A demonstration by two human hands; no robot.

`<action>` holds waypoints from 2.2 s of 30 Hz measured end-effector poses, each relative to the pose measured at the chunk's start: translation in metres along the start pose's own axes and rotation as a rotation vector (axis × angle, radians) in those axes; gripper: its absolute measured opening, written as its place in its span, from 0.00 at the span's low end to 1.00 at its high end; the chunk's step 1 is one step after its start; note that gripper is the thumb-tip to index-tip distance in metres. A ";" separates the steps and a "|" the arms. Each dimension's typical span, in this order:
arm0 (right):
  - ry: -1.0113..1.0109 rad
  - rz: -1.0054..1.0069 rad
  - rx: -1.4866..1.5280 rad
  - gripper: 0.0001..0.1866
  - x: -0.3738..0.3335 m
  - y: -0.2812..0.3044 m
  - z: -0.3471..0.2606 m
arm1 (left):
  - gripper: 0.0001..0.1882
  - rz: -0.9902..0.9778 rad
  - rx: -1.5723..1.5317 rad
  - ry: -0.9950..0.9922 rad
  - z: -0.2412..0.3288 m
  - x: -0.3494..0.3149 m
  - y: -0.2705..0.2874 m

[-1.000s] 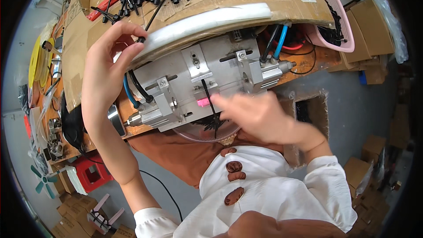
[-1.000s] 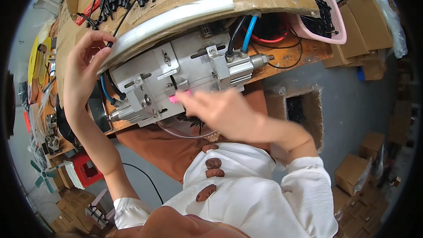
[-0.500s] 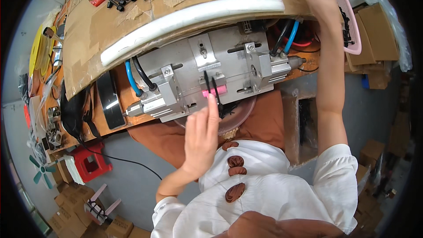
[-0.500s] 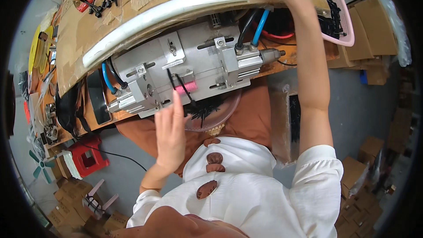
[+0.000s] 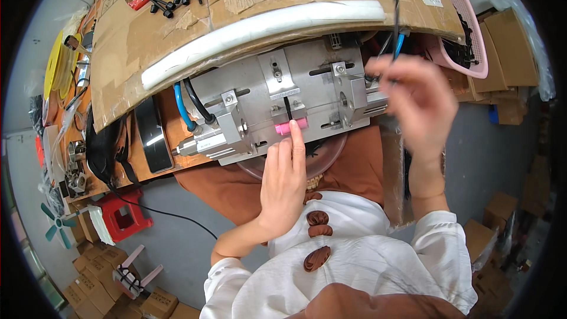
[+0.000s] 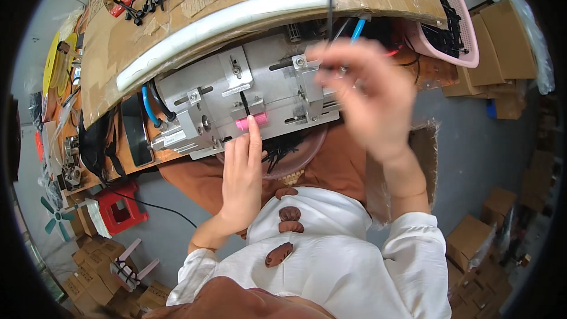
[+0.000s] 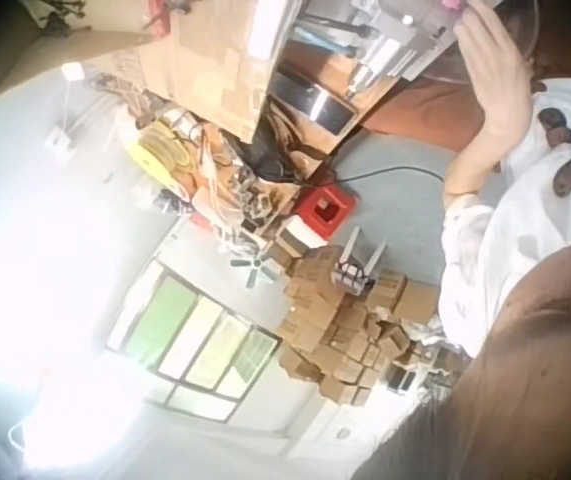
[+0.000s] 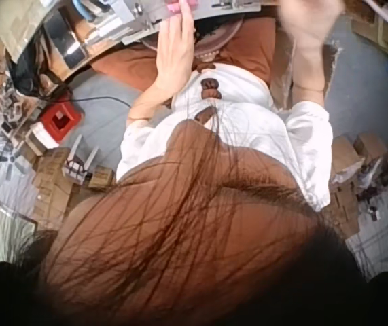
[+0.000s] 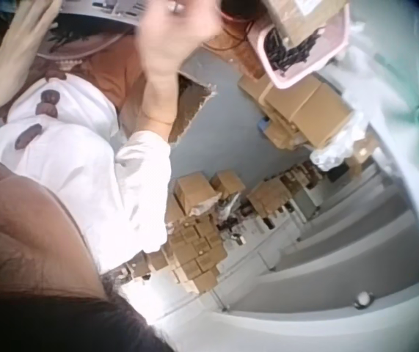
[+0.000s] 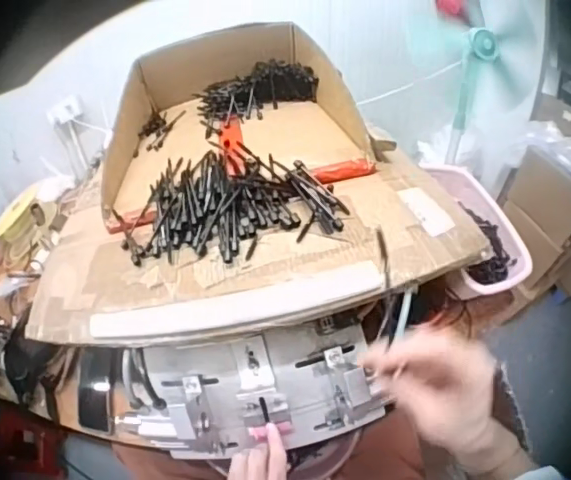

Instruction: The person picks up plastic cable ties from a cardboard box and feeds them individually into a bench-mounted processing machine. The person then scoops a large quantity of ties from the box onto the machine tray and continues feeding them one by one.

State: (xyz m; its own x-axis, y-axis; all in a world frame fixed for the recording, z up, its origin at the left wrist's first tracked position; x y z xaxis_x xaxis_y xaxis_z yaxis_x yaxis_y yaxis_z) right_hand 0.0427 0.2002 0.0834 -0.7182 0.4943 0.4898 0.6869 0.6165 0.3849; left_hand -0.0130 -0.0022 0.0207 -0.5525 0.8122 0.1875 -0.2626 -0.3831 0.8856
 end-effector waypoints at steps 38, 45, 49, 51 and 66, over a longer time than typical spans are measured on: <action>0.183 0.237 -0.626 0.08 0.140 0.018 0.019 | 0.37 0.049 0.076 -0.022 0.005 0.001 -0.006; 0.112 0.204 -0.434 0.09 0.136 0.036 0.027 | 0.37 -0.060 0.079 -0.002 0.006 0.002 0.006; 0.165 0.086 -0.726 0.10 0.148 0.018 0.013 | 0.34 0.010 0.033 -0.160 -0.010 0.037 0.053; 0.173 0.024 -0.802 0.12 0.168 0.009 0.020 | 0.27 0.258 0.074 -0.256 -0.015 0.098 0.081; 0.115 -0.254 -0.457 0.13 0.217 0.011 0.034 | 0.20 0.156 -0.201 -0.123 -0.084 0.142 0.133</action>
State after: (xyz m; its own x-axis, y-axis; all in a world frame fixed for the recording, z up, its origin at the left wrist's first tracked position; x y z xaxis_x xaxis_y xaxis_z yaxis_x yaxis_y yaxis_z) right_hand -0.1095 0.3349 0.1667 -0.8690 0.2780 0.4093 0.4897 0.3659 0.7914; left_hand -0.1925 0.0254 0.1298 -0.5016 0.7792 0.3759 -0.3406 -0.5773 0.7421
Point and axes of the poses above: each hand's wrist, its own x-axis towards the middle knuckle, its own y-axis out of the back of the hand, z = x × y, the point moved 1 cm from there along x, towards the middle knuckle, and after that the axes turned 5 degrees about -x, right-handed, at the moved point
